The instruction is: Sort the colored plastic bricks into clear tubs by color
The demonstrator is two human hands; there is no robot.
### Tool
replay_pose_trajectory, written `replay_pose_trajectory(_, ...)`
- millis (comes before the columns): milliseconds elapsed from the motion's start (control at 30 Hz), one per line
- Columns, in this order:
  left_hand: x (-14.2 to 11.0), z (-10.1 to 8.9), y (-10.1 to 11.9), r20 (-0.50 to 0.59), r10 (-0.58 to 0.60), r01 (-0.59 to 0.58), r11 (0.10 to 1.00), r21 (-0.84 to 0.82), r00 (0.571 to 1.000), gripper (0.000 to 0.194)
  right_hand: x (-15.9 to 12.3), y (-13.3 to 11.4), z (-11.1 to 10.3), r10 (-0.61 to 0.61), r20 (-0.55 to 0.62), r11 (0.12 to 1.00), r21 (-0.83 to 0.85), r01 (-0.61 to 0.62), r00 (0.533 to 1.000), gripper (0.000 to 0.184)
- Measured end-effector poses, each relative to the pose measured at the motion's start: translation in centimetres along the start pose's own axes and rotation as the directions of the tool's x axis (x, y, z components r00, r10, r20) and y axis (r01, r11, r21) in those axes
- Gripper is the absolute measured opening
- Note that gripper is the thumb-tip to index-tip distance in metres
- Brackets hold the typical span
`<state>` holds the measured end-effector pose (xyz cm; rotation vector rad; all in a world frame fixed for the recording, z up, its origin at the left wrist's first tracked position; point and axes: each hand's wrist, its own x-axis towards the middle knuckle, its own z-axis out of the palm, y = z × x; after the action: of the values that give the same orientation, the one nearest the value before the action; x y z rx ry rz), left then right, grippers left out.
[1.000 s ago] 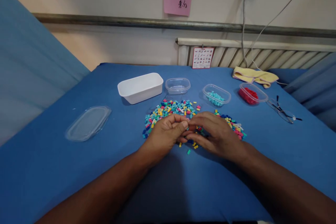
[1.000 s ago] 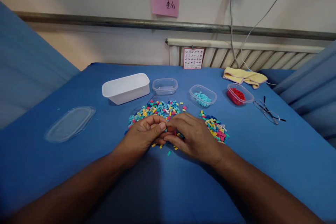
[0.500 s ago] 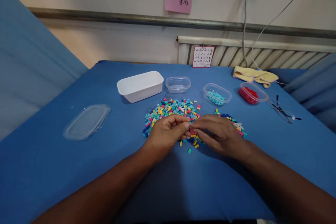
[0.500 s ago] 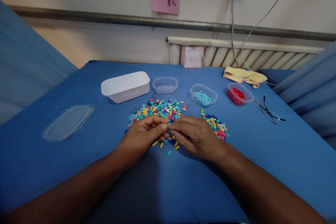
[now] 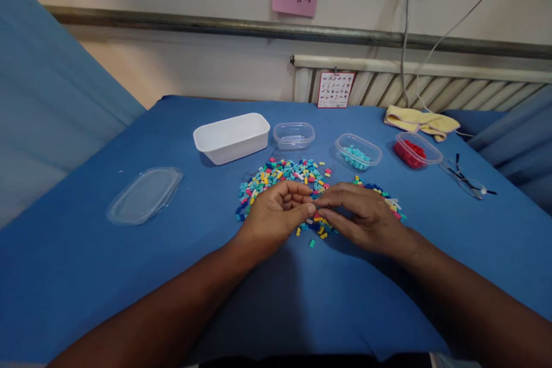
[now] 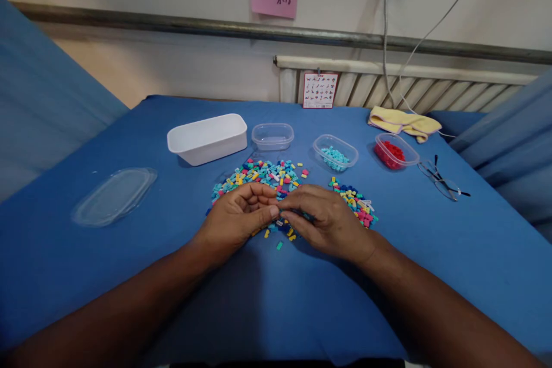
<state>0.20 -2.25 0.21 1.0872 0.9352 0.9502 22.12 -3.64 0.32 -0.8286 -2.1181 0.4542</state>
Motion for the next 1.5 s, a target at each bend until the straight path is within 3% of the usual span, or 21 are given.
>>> replay_pose_trajectory(167, -0.2, -0.1, -0.1, 0.009, 0.099, -0.099, 0.987, 0.124, 0.995, 0.033, 0.3, -0.2, -0.7, 0.026, 0.002, 1.000, 0.004, -0.026, 1.000, 0.012)
replay_pose_trajectory(267, -0.2, -0.5, 0.2, -0.017, 0.213, -0.201, 0.941, 0.271, 0.977, 0.024, 0.1, 0.7, -2.5, 0.081, -0.128, 0.987, -0.128, -0.097, 0.988, 0.010)
replay_pose_trajectory(367, -0.2, -1.2, 0.6, 0.024, 0.348, -0.314, 0.813, 0.491, 0.937, 0.014, -0.4, 3.0, -5.0, 0.142, -0.368, 0.916, -0.302, -0.263, 0.919, 0.010)
replay_pose_trajectory(433, -0.2, -1.7, 0.8, 0.102, 0.419, -0.389, 0.690, 0.610, 0.902, 0.011, -0.9, 4.8, -6.3, 0.155, -0.462, 0.875, -0.346, -0.338, 0.873, 0.013)
replay_pose_trajectory(667, 0.2, -2.7, 0.0, 0.415, 0.479, -0.594, 0.319, 0.738, 0.774, 0.017, -2.3, 8.7, -7.6, 0.189, -0.532, 0.824, -0.372, -0.428, 0.825, 0.018)
replay_pose_trajectory(867, 0.7, -2.6, -1.0, 0.577, 0.473, -0.712, 0.173, 0.681, 0.666, 0.019, -2.3, 9.5, -7.2, 0.156, -0.501, 0.817, -0.419, -0.397, 0.851, 0.017)
replay_pose_trajectory(1033, 0.6, -2.4, -1.7, 0.602, 0.387, -0.687, 0.126, 0.716, 0.699, 0.023, -2.0, 9.6, -7.4, 0.105, -0.478, 0.809, -0.469, -0.355, 0.872, 0.017)
replay_pose_trajectory(1133, 0.5, -2.2, -1.8, 0.586, 0.353, -0.657, 0.120, 0.745, 0.729, 0.025, -1.6, 8.2, -7.3, 0.062, -0.487, 0.826, -0.465, -0.319, 0.871, 0.015)
replay_pose_trajectory(1233, 0.4, -1.9, -1.6, 0.564, 0.338, -0.632, 0.132, 0.764, 0.753, 0.023, -1.1, 5.7, -6.3, 0.048, -0.390, 0.883, -0.414, -0.222, 0.919, 0.014)
replay_pose_trajectory(1300, 0.5, -1.6, -1.5, 0.556, 0.336, -0.624, 0.139, 0.769, 0.760, 0.021, -0.8, 4.0, -5.0, 0.051, -0.189, 0.933, -0.342, -0.114, 0.981, 0.015)
replay_pose_trajectory(1333, 0.5, -1.6, -1.5, 0.550, 0.340, -0.619, 0.139, 0.773, 0.763, 0.020, -0.6, 3.3, -4.1, 0.050, -0.034, 0.953, -0.298, -0.058, 0.998, 0.016)
replay_pose_trajectory(1400, 0.5, -1.5, -1.6, 0.533, 0.356, -0.606, 0.130, 0.785, 0.767, 0.020, -0.3, 2.3, -2.5, 0.036, 0.216, 0.970, -0.241, 0.018, 0.976, 0.016)
replay_pose_trajectory(1500, 0.5, -1.5, -1.9, 0.512, 0.381, -0.589, 0.115, 0.800, 0.770, 0.020, 0.0, 1.8, -0.7, 0.066, 0.334, 0.965, -0.260, 0.025, 0.940, 0.021)
